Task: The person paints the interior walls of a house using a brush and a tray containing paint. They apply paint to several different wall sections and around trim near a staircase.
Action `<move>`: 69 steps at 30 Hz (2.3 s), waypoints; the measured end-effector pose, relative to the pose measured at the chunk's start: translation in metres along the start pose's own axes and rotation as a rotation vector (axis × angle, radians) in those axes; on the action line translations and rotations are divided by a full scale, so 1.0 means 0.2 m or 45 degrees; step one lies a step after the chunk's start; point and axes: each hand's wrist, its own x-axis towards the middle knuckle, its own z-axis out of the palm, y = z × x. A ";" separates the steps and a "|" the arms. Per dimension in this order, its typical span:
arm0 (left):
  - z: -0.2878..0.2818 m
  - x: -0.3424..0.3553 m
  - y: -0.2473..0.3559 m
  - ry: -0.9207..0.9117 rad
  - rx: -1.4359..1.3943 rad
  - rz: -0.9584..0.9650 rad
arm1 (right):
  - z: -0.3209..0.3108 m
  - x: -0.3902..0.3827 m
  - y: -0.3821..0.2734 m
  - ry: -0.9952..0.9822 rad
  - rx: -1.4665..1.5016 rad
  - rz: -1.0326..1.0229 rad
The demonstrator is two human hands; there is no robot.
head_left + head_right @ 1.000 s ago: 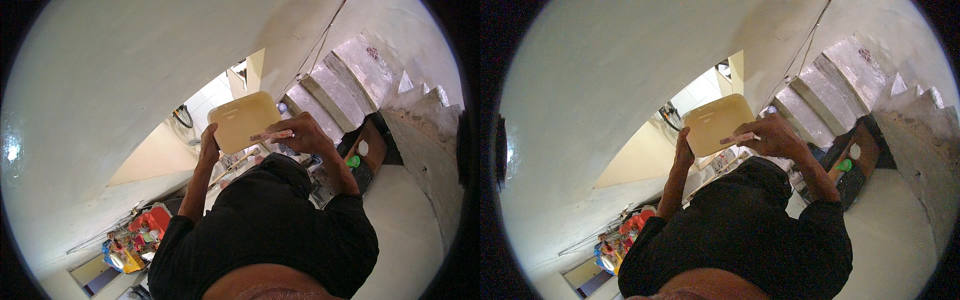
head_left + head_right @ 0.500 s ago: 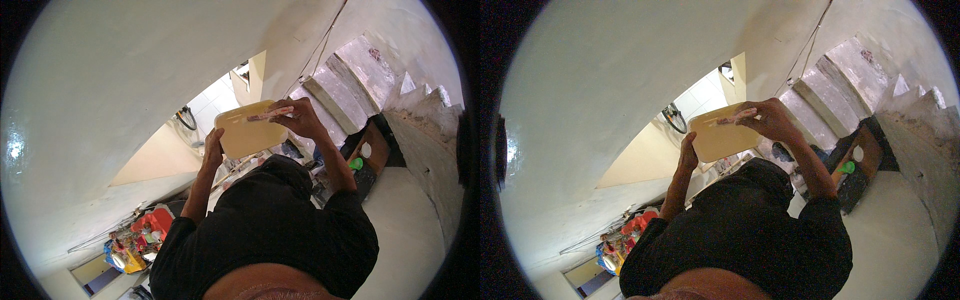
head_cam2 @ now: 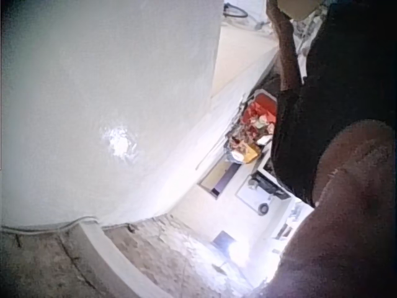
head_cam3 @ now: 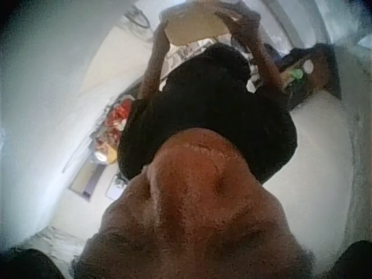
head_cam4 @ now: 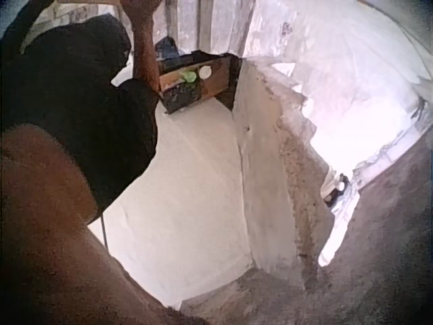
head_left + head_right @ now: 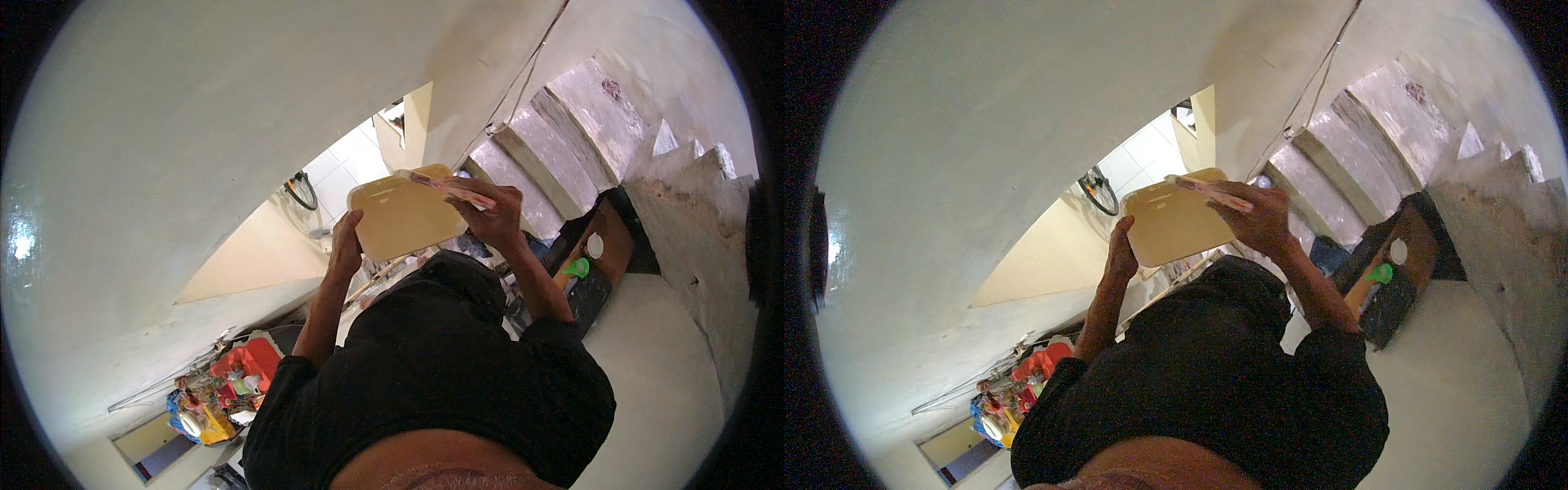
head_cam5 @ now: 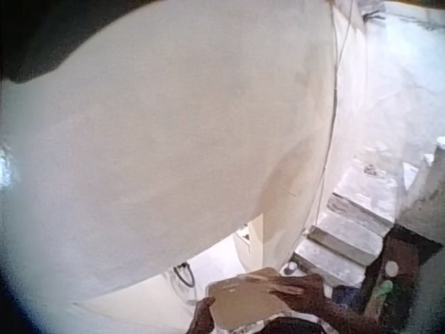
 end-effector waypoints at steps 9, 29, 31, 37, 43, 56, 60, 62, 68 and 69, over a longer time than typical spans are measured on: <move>0.02 0.05 0.06 -0.059 0.048 0.080 | -0.15 0.07 -0.05 -0.593 0.109 0.084; 0.02 0.07 0.02 -0.255 -0.082 -0.034 | -0.19 0.16 0.16 -0.275 0.181 0.024; 0.04 0.07 0.04 -0.258 0.123 0.017 | -0.20 0.15 0.17 -0.277 0.165 0.013; 0.14 0.03 0.10 -0.118 -0.046 -0.036 | -0.24 0.09 0.15 0.033 0.150 -0.065; 0.04 0.12 0.02 -0.143 0.024 0.069 | -0.32 0.06 0.04 -0.100 0.027 0.006; 0.03 0.15 0.02 -0.159 0.042 0.025 | -0.29 0.05 0.00 -0.424 0.076 0.028; 0.12 0.09 0.06 -0.066 -0.084 -0.034 | -0.20 0.10 0.16 -0.388 0.059 0.174; 0.10 0.10 0.04 -0.100 -0.061 -0.024 | -0.18 0.12 0.18 -0.363 0.057 0.180; 0.05 0.10 0.01 -0.179 -0.031 -0.072 | -0.15 0.13 0.22 -0.176 0.089 0.057; 0.04 0.10 0.00 -0.233 -0.038 -0.086 | -0.14 0.13 0.22 -0.119 0.083 0.029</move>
